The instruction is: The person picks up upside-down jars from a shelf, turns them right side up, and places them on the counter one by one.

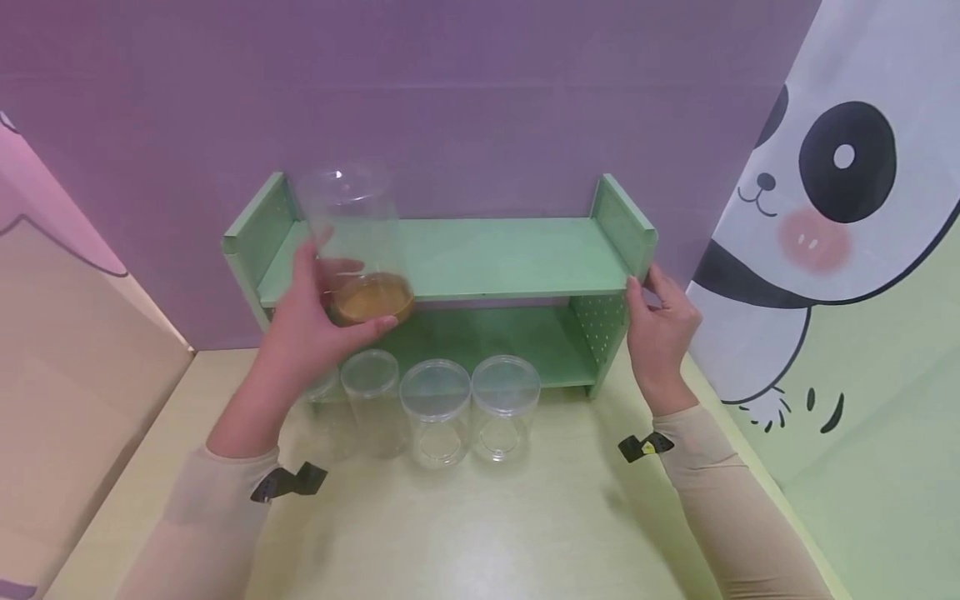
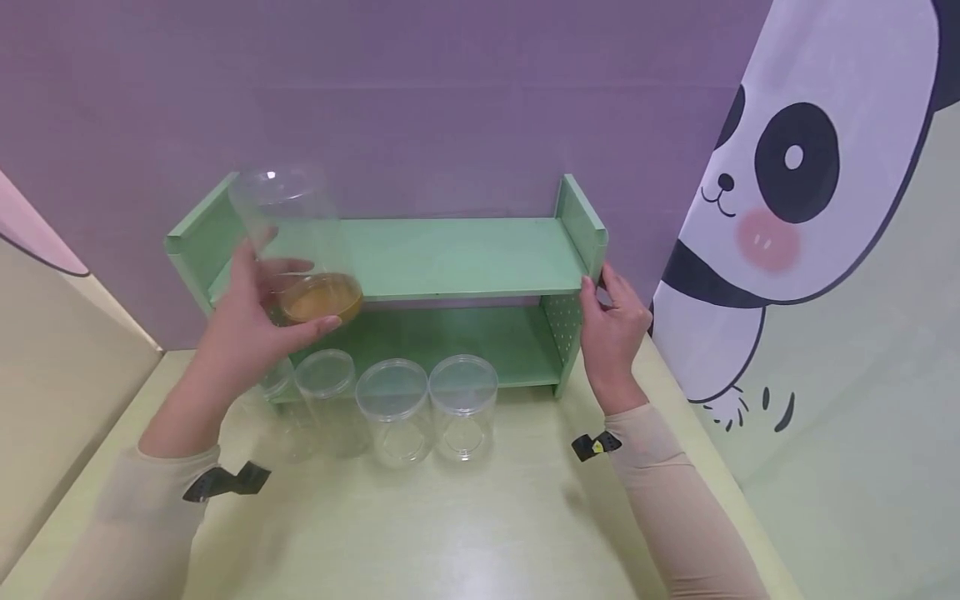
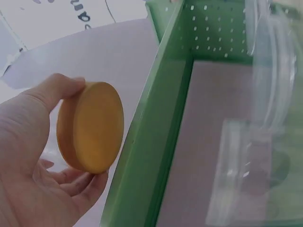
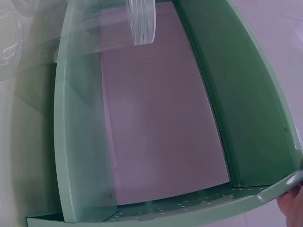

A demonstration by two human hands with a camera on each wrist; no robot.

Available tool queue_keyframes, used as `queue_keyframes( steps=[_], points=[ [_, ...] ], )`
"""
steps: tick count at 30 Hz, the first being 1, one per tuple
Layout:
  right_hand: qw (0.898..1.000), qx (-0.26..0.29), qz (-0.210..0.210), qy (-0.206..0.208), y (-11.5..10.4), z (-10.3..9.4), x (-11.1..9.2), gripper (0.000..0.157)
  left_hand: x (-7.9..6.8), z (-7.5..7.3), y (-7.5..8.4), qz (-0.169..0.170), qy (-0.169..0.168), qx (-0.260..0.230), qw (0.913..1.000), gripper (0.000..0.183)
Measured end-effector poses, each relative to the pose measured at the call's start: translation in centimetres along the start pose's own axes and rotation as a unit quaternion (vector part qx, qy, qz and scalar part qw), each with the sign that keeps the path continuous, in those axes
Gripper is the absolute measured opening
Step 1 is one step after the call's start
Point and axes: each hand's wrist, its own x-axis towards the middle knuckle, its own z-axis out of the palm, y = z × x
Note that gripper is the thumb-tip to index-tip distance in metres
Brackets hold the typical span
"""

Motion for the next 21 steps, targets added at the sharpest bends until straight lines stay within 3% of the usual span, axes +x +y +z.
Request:
queue_keyframes(
  steps=[7, 13, 17, 21],
  points=[
    [1.000, 0.001, 0.004, -0.006, 0.2, 0.0, 0.0, 0.031, -2.7, 1.7, -0.2, 0.012, -0.052, -0.054, 0.9971, 0.127],
    [1.000, 0.005, 0.008, -0.008, -0.1, -0.1, -0.1, 0.031, -5.0, 3.7, -0.4, 0.002, -0.101, -0.060, 0.9931, 0.122],
    [1.000, 0.004, 0.006, -0.008, -0.1, -0.1, 0.0, 0.031, -6.3, 5.2, -1.0, 0.020, -0.118, -0.077, 0.9899, 0.116],
    [1.000, -0.003, 0.010, -0.010, 1.4, 0.0, 0.1, 0.030, -7.4, 6.4, -1.8, 0.033, -0.128, -0.099, 0.9862, 0.110]
  ],
)
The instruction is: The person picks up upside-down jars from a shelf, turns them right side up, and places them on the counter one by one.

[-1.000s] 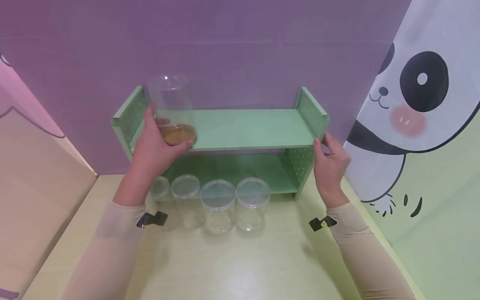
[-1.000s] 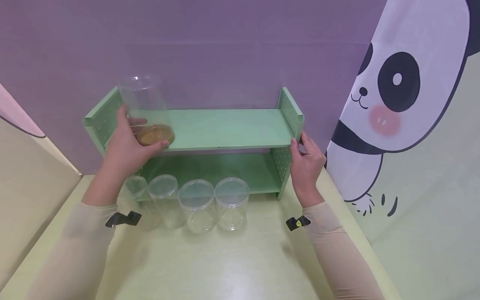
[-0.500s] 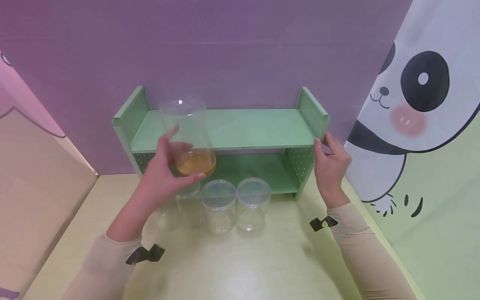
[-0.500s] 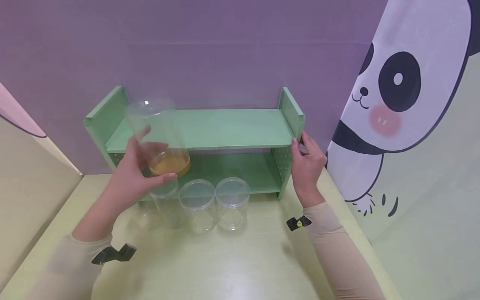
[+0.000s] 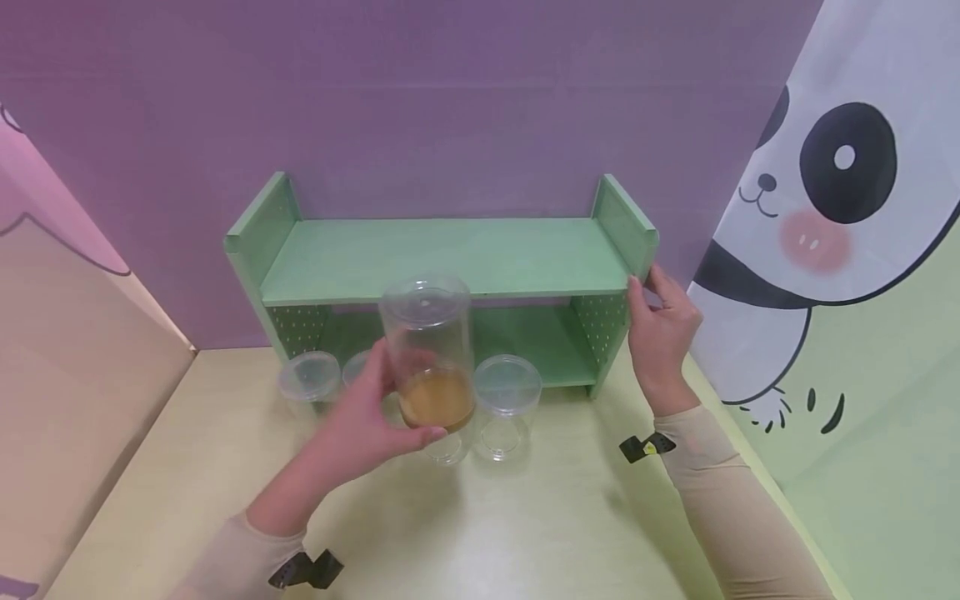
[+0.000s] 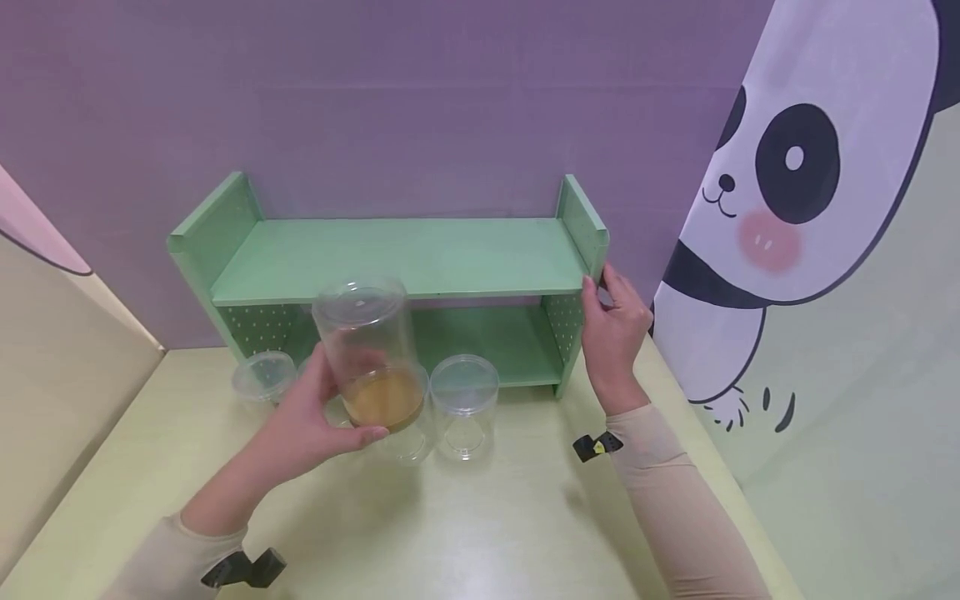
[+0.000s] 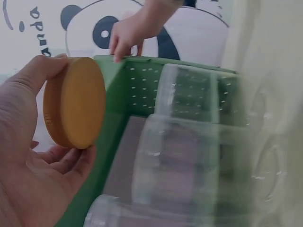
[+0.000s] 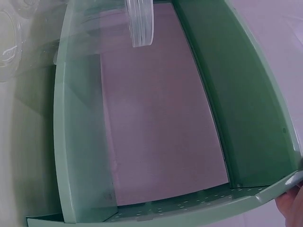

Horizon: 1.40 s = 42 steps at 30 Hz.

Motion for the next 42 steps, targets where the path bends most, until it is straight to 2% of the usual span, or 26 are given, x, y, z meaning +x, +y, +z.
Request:
queue_keyframes(
  steps=[4, 9, 13, 15, 16, 17, 19, 22, 25, 30, 35, 38, 42],
  points=[
    [1.000, -0.003, 0.007, -0.009, 1.6, -0.1, 0.1, 0.031, -0.6, 1.1, -0.6, 0.009, -0.013, -0.017, 0.9997, 0.106],
    [1.000, 0.002, -0.006, -0.016, 1.9, -0.4, 0.2, 0.034, -0.9, 2.2, -1.0, 0.014, -0.028, -0.031, 0.9990, 0.107],
    [0.998, -0.009, -0.058, 0.005, 0.9, -0.5, -0.5, 0.035, -1.3, 2.9, -1.4, 0.011, -0.034, -0.029, 0.9989, 0.112],
    [0.995, 0.006, -0.100, -0.005, -0.2, -0.5, -1.1, 0.038, -1.5, 3.1, -1.6, 0.010, -0.039, -0.032, 0.9987, 0.115],
    [0.992, 0.023, -0.123, -0.025, -0.9, -0.5, -1.4, 0.041, -1.6, 3.3, -1.7, 0.010, -0.041, -0.034, 0.9986, 0.116],
    [0.987, 0.045, -0.143, -0.055, -1.6, -0.5, -1.8, 0.046, -1.6, 3.4, -1.8, 0.009, -0.043, -0.035, 0.9985, 0.118],
    [0.970, 0.090, -0.178, -0.141, -3.2, -0.4, -2.5, 0.060, -1.7, 3.6, -1.7, 0.011, -0.047, -0.039, 0.9981, 0.121],
    [0.932, 0.148, -0.196, -0.267, -5.6, -0.4, -3.4, 0.078, -1.9, 3.8, -1.6, 0.016, -0.055, -0.037, 0.9977, 0.118],
    [0.901, 0.182, -0.196, -0.342, -7.8, -0.4, -4.0, 0.086, -2.0, 4.0, -1.2, 0.024, -0.068, -0.035, 0.9968, 0.110],
    [0.872, 0.200, -0.167, -0.414, -10.2, -0.3, -4.6, 0.096, -2.1, 4.3, -0.9, 0.024, -0.088, -0.029, 0.9954, 0.114],
    [0.848, 0.211, -0.129, -0.468, -11.2, -0.1, -5.0, 0.102, -2.2, 4.8, -0.9, 0.034, -0.100, -0.023, 0.9942, 0.119],
    [0.839, 0.208, -0.119, -0.489, -11.3, 0.0, -5.1, 0.098, -2.1, 5.0, -0.8, 0.036, -0.106, -0.024, 0.9934, 0.118],
    [0.834, 0.196, -0.113, -0.503, -11.5, -0.1, -5.2, 0.086, -2.2, 5.4, -0.7, 0.038, -0.116, -0.038, 0.9918, 0.116]
  ],
)
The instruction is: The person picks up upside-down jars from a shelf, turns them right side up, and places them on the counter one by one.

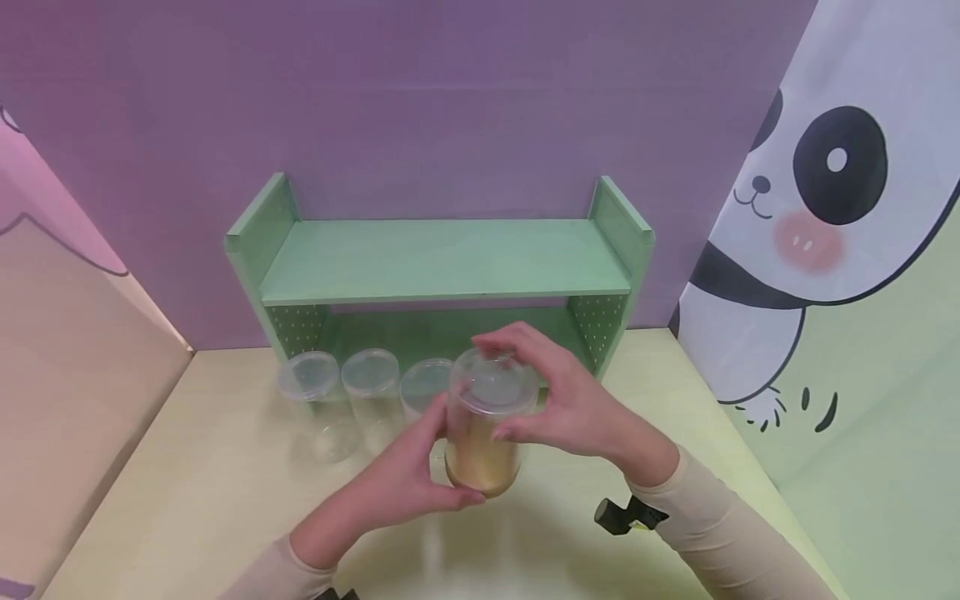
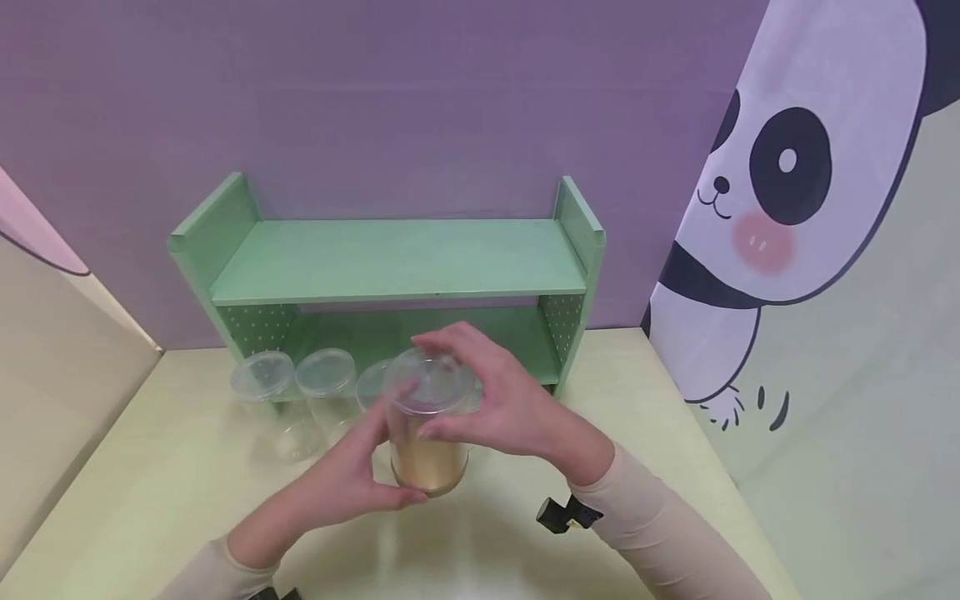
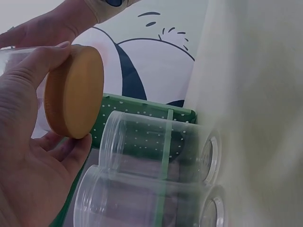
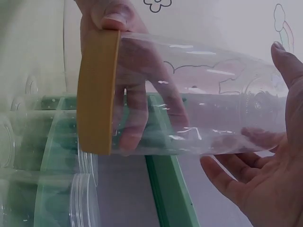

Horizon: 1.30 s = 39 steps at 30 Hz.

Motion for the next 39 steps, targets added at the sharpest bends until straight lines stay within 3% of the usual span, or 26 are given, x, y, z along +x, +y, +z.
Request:
queue_keyframes(
  steps=[4, 9, 16, 22, 27, 39],
  points=[
    [1.000, 0.007, 0.005, 0.001, -0.1, 0.2, 0.0, 0.083, 0.0, 0.4, -0.1, -0.005, -0.015, -0.022, 0.9996, 0.117],
    [1.000, 0.014, -0.011, 0.009, -0.1, 0.2, 0.0, 0.081, -0.1, 0.8, -0.3, -0.035, -0.030, -0.040, 0.9981, 0.122],
    [0.999, 0.043, -0.027, 0.020, 0.2, -0.4, -0.4, 0.078, -0.6, 0.4, 0.0, -0.066, -0.019, -0.015, 0.9975, 0.108],
    [0.997, 0.073, -0.022, 0.022, 0.8, -1.4, -1.0, 0.078, -0.9, -1.1, 0.2, -0.080, -0.002, 0.014, 0.9967, 0.102],
    [0.998, 0.062, -0.010, 0.028, 1.4, -2.0, -1.8, 0.079, -1.2, -2.7, 0.5, -0.083, 0.025, 0.022, 0.9960, 0.099],
    [0.996, 0.082, 0.036, 0.017, 2.8, -1.9, -3.5, 0.085, -1.5, -6.6, 1.0, -0.024, 0.084, 0.010, 0.9962, 0.093]
  ],
)
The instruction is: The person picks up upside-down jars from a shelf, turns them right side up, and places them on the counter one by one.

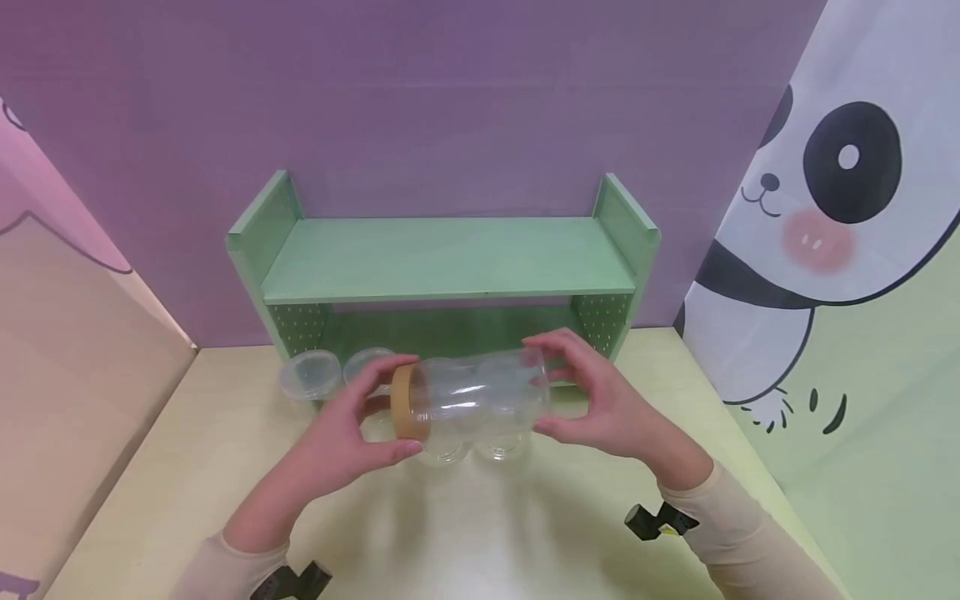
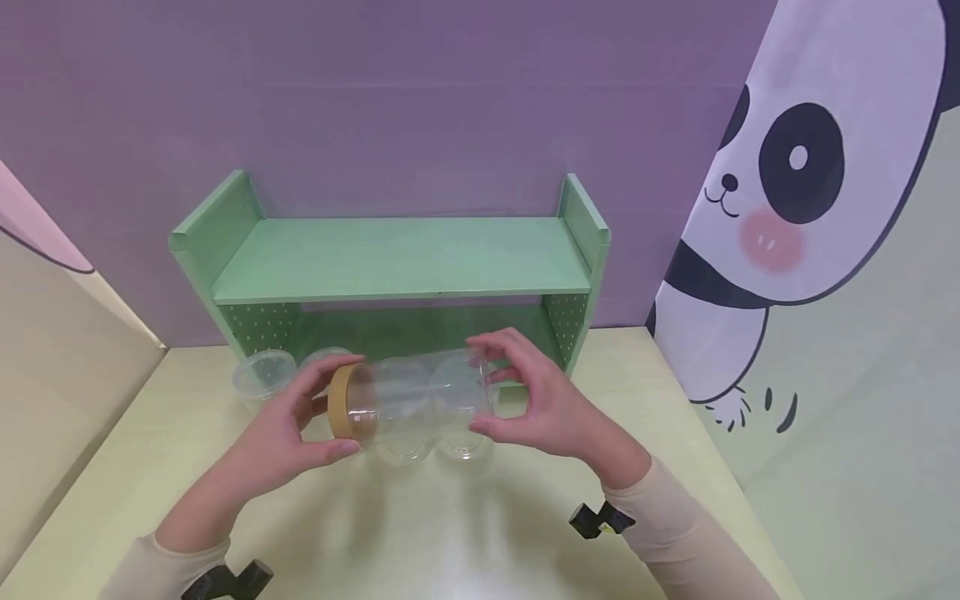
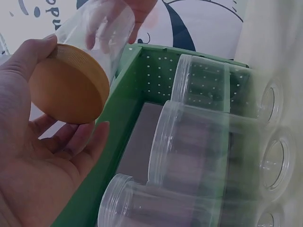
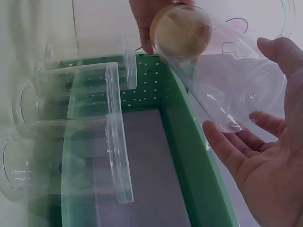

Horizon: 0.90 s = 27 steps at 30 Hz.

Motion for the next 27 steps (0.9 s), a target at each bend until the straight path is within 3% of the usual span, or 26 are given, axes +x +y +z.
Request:
queue_keyframes(
  steps=[7, 15, 20, 27],
  points=[
    [1.000, -0.009, 0.011, -0.006, 0.4, 0.4, -0.5, 0.085, 0.0, -0.3, 0.1, 0.027, 0.014, -0.015, 0.9994, 0.096],
    [0.999, -0.007, 0.027, -0.032, 1.0, 2.0, -1.3, 0.085, 0.5, -0.7, 0.9, 0.103, 0.035, -0.067, 0.9918, 0.094],
    [0.998, 0.000, 0.042, -0.047, 0.9, 3.1, -1.5, 0.085, 1.1, -0.7, 1.9, 0.133, 0.038, -0.067, 0.9882, 0.095],
    [0.994, -0.022, 0.095, -0.055, 0.6, 4.6, -1.6, 0.088, 2.2, 0.3, 3.2, 0.140, 0.018, -0.055, 0.9885, 0.093]
  ],
)
